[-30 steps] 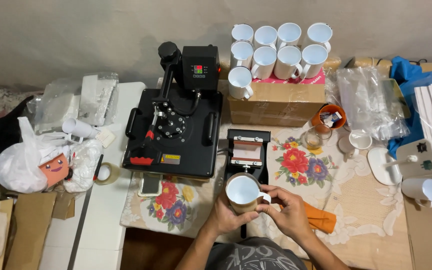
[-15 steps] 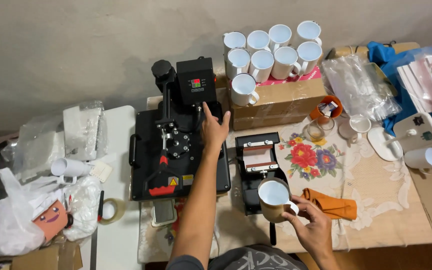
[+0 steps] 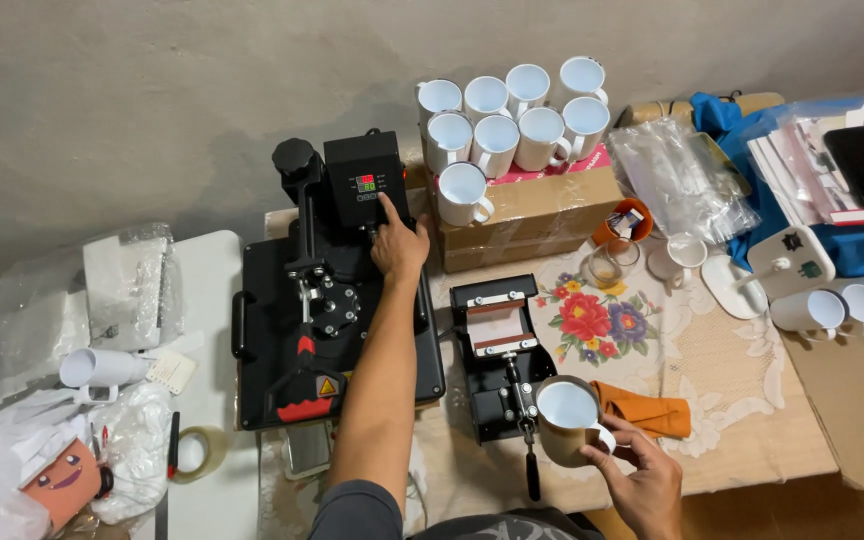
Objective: The person prepares a ceramic mug by wrapping it with a sublimation design, securing it with tape, and then placing it into a mug heat press to transfer the image.
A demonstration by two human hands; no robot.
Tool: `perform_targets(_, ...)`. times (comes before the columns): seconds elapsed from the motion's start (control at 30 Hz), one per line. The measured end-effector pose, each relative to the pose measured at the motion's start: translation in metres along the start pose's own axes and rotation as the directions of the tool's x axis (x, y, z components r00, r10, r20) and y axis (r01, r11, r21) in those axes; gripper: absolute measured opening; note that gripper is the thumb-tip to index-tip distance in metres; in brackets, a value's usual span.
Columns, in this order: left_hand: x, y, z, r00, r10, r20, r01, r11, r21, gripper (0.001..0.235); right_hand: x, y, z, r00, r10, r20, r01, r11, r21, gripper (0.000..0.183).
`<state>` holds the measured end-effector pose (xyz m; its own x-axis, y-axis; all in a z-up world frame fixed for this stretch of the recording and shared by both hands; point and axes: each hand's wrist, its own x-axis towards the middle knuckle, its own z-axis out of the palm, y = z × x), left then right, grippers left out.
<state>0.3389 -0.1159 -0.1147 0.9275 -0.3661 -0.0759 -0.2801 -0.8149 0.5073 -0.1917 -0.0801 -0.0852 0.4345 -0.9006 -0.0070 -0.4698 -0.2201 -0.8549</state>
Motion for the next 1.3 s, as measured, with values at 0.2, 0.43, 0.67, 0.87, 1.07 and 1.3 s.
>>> perform_targets(0.2,0.007,-0.003,-0.023,0.981,-0.033,0.192,0.059,0.989,-0.134,0.106,0.026,0.001,-0.017,0.994,-0.105,0.022,0.105,0.994,0.010,0.024)
perform_targets(0.43,-0.096,-0.022,-0.036,0.992,0.066,-0.104,-0.103,0.906,-0.410,0.095,0.078,0.023,-0.038,0.984,-0.108,0.141,0.105,0.994,0.032,0.025)
perform_targets(0.67,-0.313,-0.077,0.063,0.999,0.038,-0.014,-0.041,0.897,-0.440,0.057,0.165,0.044,-0.033,0.929,-0.323,0.182,0.325,0.946,0.019,0.027)
perform_targets(0.87,-0.442,-0.078,0.103,0.943,-0.154,0.294,0.240,0.929,-0.283,0.058,0.243,0.080,0.004,0.822,-0.395,0.410,0.517,0.818,-0.250,0.034)
perform_targets(1.07,-0.469,-0.086,0.143,0.906,-0.046,0.421,0.161,0.957,-0.241,0.077,0.278,0.067,0.038,0.704,-0.341,0.623,0.630,0.705,-0.326,0.028)
perform_targets(1.3,-0.469,-0.077,0.143,0.877,-0.010,0.480,0.123,0.971,-0.204,0.059,0.294,0.078,0.070,0.566,-0.440,0.697,0.755,0.616,-0.225,0.025)
